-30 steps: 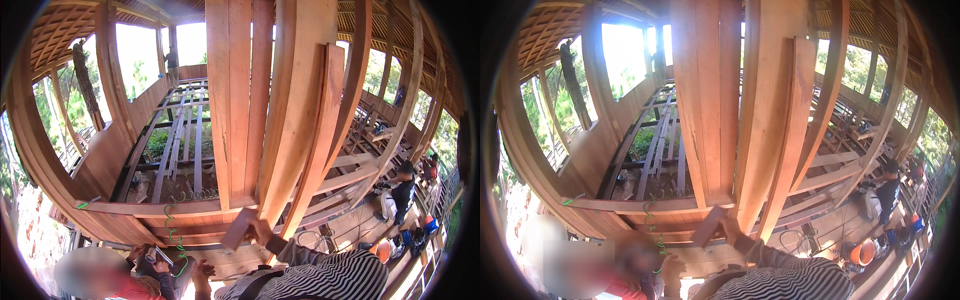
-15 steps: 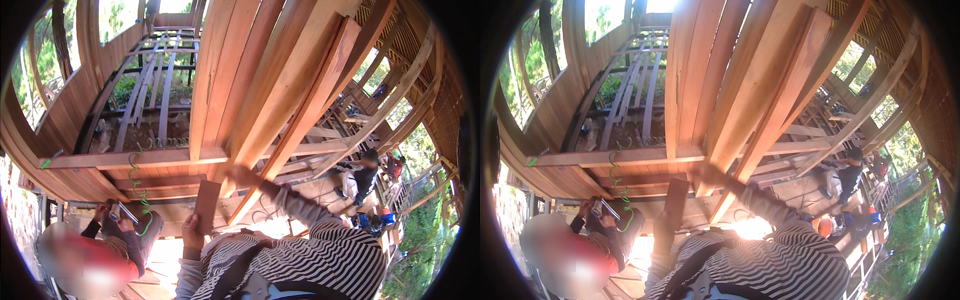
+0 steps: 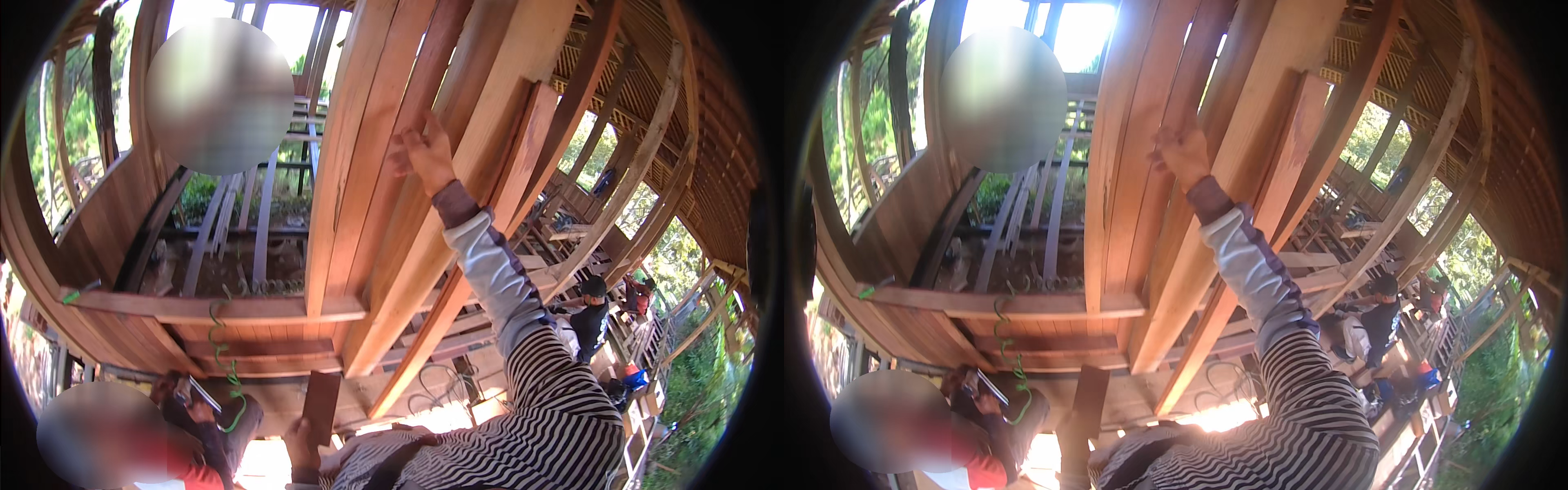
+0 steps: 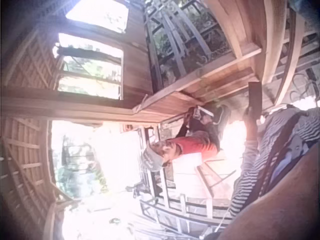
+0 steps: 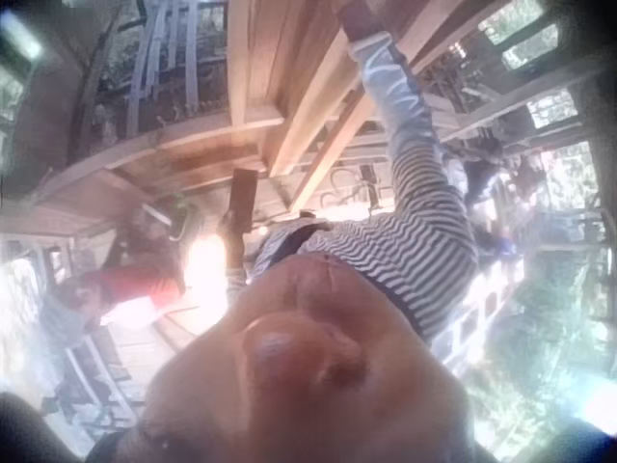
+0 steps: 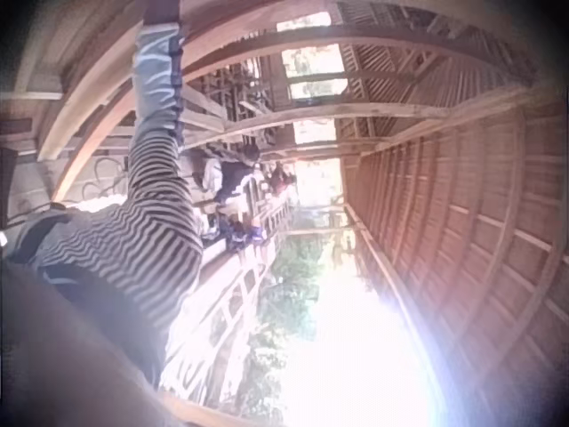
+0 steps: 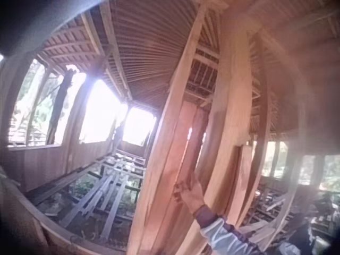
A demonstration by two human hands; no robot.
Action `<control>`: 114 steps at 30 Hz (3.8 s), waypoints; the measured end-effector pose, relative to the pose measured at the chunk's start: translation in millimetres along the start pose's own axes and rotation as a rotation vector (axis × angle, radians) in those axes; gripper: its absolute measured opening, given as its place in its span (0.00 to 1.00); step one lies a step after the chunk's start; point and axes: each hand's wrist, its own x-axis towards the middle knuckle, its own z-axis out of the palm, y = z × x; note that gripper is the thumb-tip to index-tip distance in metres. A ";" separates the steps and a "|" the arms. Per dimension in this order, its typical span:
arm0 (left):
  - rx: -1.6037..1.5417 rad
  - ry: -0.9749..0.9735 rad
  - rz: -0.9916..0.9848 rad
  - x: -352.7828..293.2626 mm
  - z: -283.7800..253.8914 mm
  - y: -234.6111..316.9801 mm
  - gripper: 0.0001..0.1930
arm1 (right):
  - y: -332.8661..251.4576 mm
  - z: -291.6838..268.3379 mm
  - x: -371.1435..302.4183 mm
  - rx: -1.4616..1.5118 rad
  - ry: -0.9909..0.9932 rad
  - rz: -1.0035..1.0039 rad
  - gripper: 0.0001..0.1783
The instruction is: The person positions and secures wooden planks onto a curved wooden framework. They use a nail gun to fasten the planks and a hammer to adjust them, working alongside another person who also uses a nail gun.
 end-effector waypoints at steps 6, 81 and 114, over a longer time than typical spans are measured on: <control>-0.214 0.051 -0.095 -12.3 4.0 18.4 0.19 | -116.4 -35.8 110.9 -0.292 0.202 -0.220 0.42; 0.108 -0.738 0.679 -200.1 60.5 209.3 0.34 | 358.9 27.0 -591.7 -0.631 -0.931 0.328 0.20; 0.879 0.882 1.215 -421.8 -62.1 274.4 0.29 | 389.4 173.3 -566.0 -0.633 -1.505 -0.085 0.19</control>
